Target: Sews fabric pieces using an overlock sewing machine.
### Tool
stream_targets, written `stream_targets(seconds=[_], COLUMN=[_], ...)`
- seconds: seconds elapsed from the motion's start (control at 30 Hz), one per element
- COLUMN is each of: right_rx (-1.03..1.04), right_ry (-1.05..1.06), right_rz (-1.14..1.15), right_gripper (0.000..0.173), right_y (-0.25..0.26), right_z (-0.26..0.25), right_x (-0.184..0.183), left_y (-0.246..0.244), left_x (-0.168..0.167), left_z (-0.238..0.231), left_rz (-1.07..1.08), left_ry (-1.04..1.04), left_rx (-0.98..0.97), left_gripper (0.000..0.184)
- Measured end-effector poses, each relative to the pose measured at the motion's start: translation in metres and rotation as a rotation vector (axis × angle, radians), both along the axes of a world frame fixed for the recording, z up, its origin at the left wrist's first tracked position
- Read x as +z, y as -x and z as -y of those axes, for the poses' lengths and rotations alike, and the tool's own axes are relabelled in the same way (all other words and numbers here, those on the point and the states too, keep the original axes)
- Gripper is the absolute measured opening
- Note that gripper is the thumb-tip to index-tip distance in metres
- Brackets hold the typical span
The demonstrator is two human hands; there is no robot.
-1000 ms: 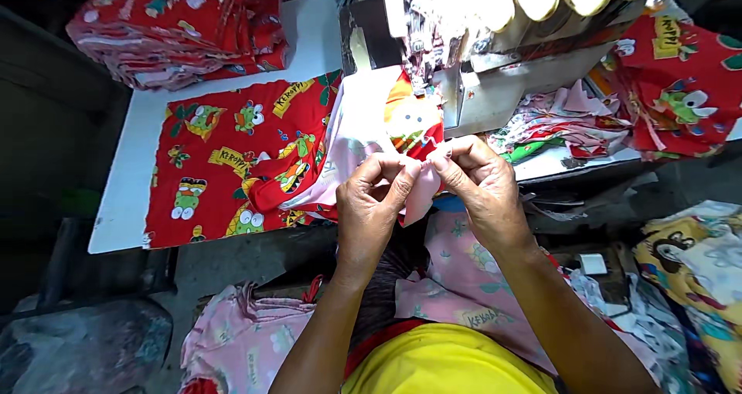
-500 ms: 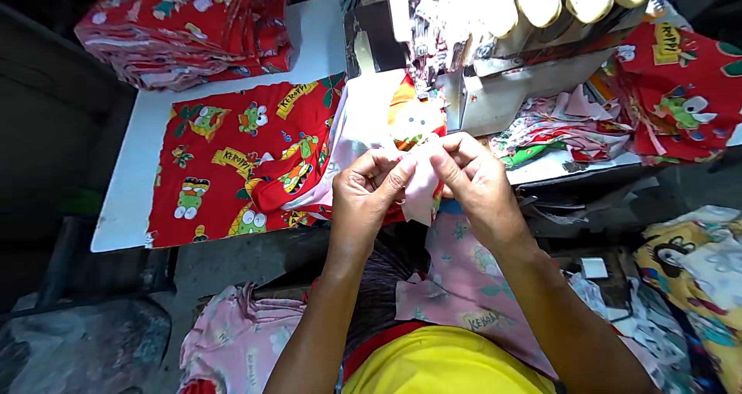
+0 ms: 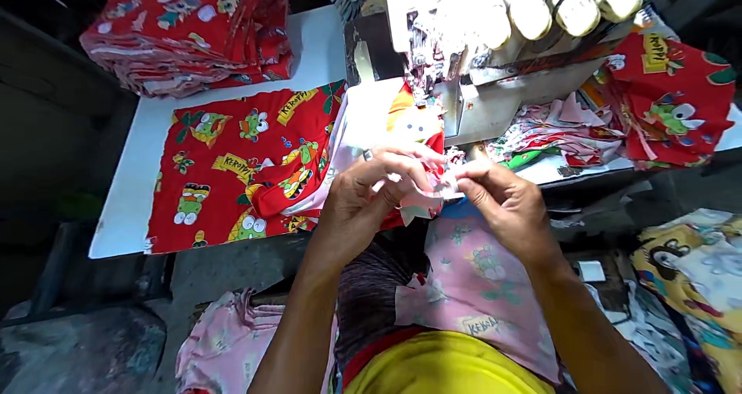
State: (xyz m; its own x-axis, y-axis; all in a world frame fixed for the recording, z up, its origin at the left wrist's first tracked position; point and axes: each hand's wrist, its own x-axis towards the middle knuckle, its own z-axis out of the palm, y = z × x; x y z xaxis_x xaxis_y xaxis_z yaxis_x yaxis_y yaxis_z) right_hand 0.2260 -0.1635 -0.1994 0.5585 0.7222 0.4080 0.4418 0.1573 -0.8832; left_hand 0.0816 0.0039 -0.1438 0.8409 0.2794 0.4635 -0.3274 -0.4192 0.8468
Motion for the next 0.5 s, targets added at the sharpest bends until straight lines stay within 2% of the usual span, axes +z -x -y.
stream_targets(seconds=[0.1,0.2,0.27,0.37,0.5], right_rx=[0.219,0.461,0.52,0.382,0.135], right_ry=[-0.154,-0.259,-0.308,-0.36,-0.345], right_rz=[-0.042,-0.197,-0.328,-0.32,-0.108], right_gripper=[0.021,0.021,0.016,0.02,0.017], right_y=[-0.009,-0.004,0.001,0.009,0.013], right_z=[-0.016,-0.026,-0.028,-0.03,-0.031], right_x=[0.018,0.024,0.025,0.028,0.029], left_y=[-0.006,-0.01,-0.011,-0.011,-0.008], left_x=[0.013,0.016,0.015,0.01,-0.007], left_z=[-0.006,-0.008,-0.01,-0.009,-0.002], left_rz=[-0.024,-0.03,-0.017,0.002,-0.036], left_ry=[-0.039,0.0,0.016,0.069,0.27], left_rx=[-0.208,-0.249,-0.254,-0.204,-0.013], left_gripper=[0.022,0.019,0.019,0.016,0.02])
